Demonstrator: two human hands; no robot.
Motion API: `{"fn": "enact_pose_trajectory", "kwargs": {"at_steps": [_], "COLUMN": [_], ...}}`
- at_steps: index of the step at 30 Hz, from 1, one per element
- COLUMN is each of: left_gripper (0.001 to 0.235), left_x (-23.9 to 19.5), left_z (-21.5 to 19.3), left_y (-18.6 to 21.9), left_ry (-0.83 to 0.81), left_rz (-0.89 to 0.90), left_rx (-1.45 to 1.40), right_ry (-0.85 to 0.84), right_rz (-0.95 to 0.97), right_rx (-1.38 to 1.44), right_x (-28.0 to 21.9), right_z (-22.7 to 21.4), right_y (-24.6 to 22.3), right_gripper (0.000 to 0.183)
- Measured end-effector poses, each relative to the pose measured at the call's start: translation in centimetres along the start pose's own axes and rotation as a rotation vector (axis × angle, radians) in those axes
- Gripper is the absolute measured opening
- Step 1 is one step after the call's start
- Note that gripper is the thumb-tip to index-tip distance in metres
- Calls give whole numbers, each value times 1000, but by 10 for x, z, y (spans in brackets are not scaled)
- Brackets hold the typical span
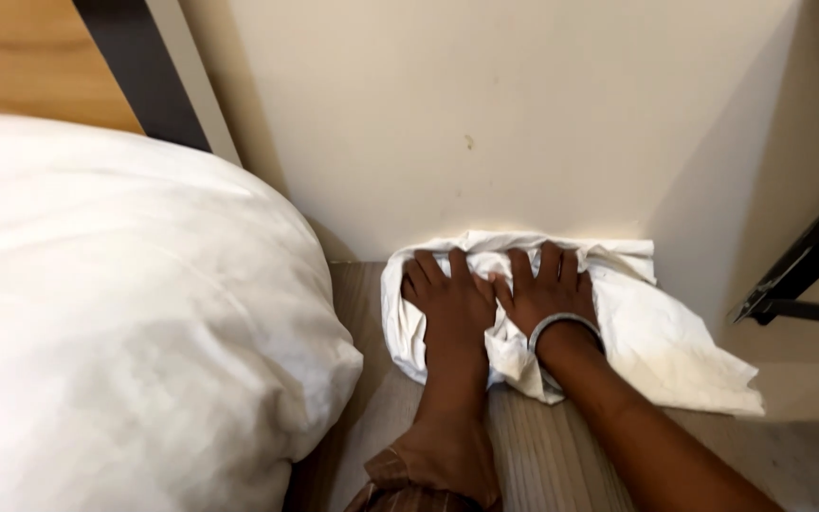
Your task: The person wipes a mirror and a wooden table with a cloth, then moves to a bedside table to wipe its surface and fold the cloth.
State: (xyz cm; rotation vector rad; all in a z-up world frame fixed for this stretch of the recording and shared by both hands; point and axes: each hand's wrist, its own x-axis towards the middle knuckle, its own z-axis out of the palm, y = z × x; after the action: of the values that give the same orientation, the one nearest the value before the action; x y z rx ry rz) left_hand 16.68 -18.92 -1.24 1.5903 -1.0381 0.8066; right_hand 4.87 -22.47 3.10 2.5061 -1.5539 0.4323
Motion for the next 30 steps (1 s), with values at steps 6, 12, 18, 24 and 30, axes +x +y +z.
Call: {"fn": "enact_pose_trajectory", "kwargs": {"at_steps": [6, 12, 18, 24, 30], "left_gripper": [45, 51, 55, 56, 58], "left_x": [-26, -45, -62, -82, -79], "left_z": [-27, -77, -139, -183, -185], "left_y": [4, 17, 36, 55, 51], "left_ry": [-124, -144, -170, -231, -226], "left_rz": [-8, 0, 30, -17, -15], "left_rx": [75, 28, 41, 25, 20], "right_ry": [-32, -134, -174, -255, -256], "right_rz": [-44, -47, -63, -35, -24], "right_rx": [-2, 28, 22, -16, -53], "right_x": [-36, -92, -149, -194, -195], "right_z": [-19, -50, -81, -100, -99], "right_y": [-4, -7, -9, -10, -15], "right_gripper": [64, 65, 66, 67, 69]}}
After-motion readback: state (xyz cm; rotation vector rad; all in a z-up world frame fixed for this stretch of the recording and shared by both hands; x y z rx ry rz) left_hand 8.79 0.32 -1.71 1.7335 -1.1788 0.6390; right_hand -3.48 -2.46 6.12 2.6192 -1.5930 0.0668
